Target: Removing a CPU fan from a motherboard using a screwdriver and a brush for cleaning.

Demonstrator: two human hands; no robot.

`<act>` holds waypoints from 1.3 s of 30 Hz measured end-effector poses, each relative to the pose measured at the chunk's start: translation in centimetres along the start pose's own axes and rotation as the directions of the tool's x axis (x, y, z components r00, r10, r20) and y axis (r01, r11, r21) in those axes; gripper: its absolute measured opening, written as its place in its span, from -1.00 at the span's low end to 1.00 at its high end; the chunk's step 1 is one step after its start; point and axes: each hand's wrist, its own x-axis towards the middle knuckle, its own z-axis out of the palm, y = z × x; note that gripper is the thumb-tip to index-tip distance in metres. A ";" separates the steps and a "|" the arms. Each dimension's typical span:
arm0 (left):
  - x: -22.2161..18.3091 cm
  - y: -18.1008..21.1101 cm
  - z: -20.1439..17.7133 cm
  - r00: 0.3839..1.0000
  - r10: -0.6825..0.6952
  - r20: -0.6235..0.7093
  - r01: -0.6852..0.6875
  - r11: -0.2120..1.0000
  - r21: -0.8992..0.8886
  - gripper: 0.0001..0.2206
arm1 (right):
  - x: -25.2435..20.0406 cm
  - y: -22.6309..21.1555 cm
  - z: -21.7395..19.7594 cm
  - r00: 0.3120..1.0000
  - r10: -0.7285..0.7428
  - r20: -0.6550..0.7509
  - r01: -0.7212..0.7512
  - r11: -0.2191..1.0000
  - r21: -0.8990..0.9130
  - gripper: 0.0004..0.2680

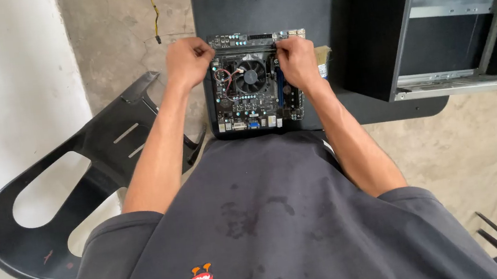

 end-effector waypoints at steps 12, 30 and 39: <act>-1.8 0.5 3.3 0.974 -0.189 -0.123 0.204 0.971 0.122 -0.82 | 0.6 2.9 2.2 0.919 0.369 -0.137 -0.354 0.927 0.119 -0.95; -6.1 1.7 1.2 0.862 0.331 -0.385 -0.268 0.941 0.208 -0.96 | -1.4 1.7 2.8 0.922 0.022 -0.387 -0.007 0.999 0.040 -0.91; -3.2 -3.0 2.7 0.780 0.544 -0.309 -0.385 0.806 0.449 -0.97 | -0.9 2.3 2.4 0.901 -0.165 -0.401 0.227 0.968 0.111 -0.87</act>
